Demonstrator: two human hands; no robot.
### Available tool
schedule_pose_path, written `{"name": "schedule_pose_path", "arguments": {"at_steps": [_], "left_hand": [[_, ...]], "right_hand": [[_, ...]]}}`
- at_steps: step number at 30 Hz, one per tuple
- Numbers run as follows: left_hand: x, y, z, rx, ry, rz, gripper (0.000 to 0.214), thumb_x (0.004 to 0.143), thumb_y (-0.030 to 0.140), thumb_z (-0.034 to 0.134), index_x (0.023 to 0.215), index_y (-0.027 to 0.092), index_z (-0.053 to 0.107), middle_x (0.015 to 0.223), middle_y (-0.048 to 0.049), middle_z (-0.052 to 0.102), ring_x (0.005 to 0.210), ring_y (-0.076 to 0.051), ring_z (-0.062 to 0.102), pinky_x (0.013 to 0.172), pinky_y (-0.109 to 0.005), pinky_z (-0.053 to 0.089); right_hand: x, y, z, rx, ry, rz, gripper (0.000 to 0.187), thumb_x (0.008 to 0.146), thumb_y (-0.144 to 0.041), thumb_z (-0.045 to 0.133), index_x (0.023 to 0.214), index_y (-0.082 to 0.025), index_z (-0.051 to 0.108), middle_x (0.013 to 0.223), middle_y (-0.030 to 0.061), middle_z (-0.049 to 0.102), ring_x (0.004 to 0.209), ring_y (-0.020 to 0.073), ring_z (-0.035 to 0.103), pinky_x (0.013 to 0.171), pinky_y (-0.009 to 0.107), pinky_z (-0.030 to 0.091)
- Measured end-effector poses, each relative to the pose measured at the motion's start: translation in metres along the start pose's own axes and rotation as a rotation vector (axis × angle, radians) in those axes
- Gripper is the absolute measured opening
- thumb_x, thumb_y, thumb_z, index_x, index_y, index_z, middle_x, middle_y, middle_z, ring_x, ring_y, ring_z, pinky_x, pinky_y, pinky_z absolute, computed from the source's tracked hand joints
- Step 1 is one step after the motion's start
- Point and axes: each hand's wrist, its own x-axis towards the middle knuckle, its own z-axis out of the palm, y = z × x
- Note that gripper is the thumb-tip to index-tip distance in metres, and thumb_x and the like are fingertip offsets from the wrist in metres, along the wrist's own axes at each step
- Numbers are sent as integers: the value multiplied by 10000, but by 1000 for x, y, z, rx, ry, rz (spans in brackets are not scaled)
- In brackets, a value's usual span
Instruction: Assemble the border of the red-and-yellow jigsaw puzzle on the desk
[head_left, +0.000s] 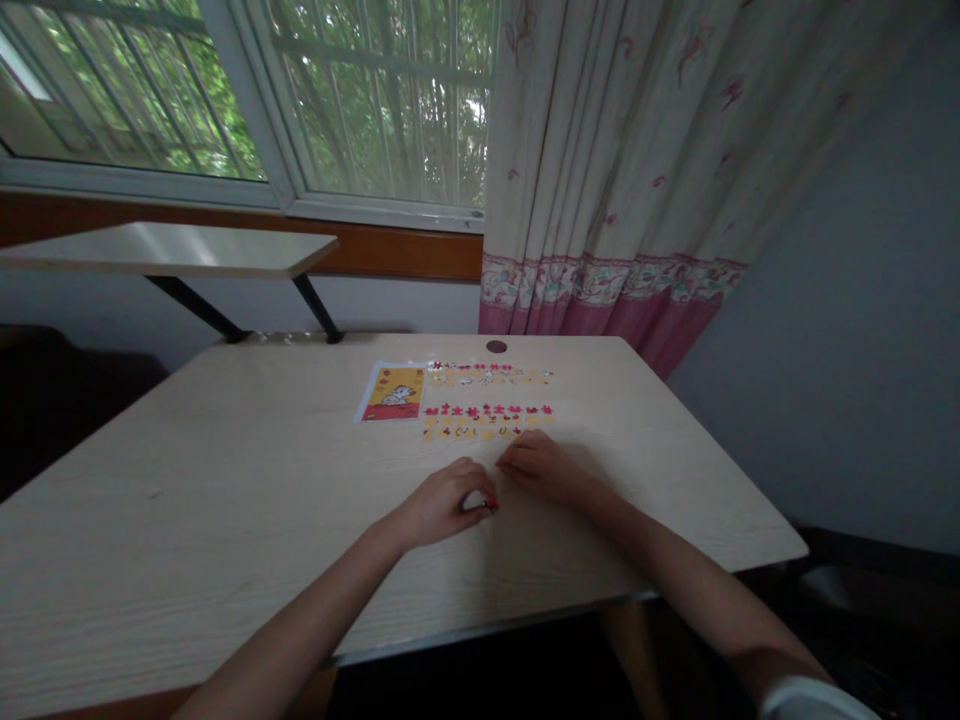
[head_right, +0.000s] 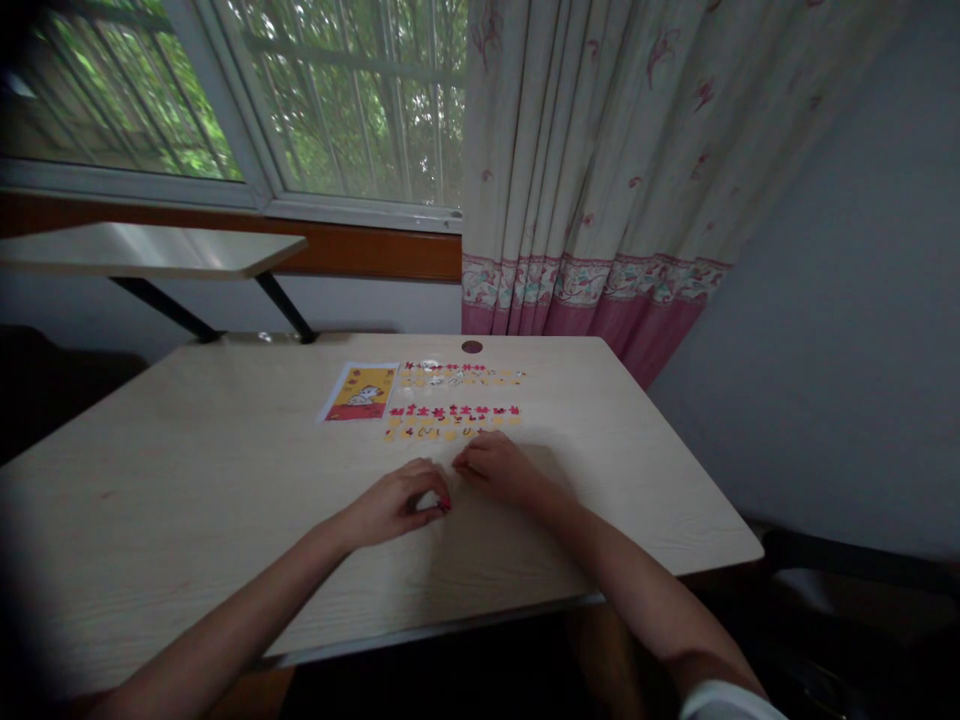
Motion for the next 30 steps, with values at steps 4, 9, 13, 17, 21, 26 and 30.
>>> {"name": "schedule_pose_path", "arguments": {"at_steps": [4,9,13,17,21,26,30], "left_hand": [[-1,-3,1,-87,68,-29,101,850,185,491,873,186,589,860,-34,615,830,-159,541,759,-284,432],[0,-8,2,-205,253,-90,140,870,196,443,893,175,579,862,-45,612,817,-153,555,737,-277,439],[2,-13,9,-363,340,-226,116,832,236,519,927,171,503,759,-5,589,664,-119,541,589,-222,415],[3,-13,13,-474,331,-214,161,812,248,551,934,171,479,744,7,587,656,-109,544,588,-217,409],[3,-12,12,-497,321,-204,186,796,236,569,947,166,488,740,6,589,664,-107,548,587,-215,401],[3,-16,14,-564,339,-192,244,772,233,592,979,165,482,717,11,585,634,-102,538,575,-218,396],[3,-23,19,-641,338,-178,294,774,253,606,1021,159,478,731,-2,591,631,-103,548,569,-219,393]], "right_hand": [[2,-11,0,-22,7,-69,123,858,-218,531,870,-185,649,785,32,670,748,140,594,731,275,432],[3,-15,-1,-56,143,-98,133,872,-234,515,867,-203,645,741,22,671,689,129,595,703,269,424],[4,-21,0,-98,225,-111,117,866,-261,542,853,-204,644,714,15,669,657,122,588,672,263,405],[3,-21,6,-120,243,-149,112,859,-265,559,823,-202,643,705,8,667,652,123,583,662,268,394],[2,-19,9,-115,229,-131,110,861,-275,559,840,-210,644,723,7,673,658,122,586,665,266,399],[4,-20,3,-96,204,-118,131,871,-287,544,854,-210,649,739,15,676,662,123,591,668,266,408],[4,-21,0,-89,197,-131,144,885,-265,519,863,-208,650,748,17,676,674,126,590,689,273,415]]}}
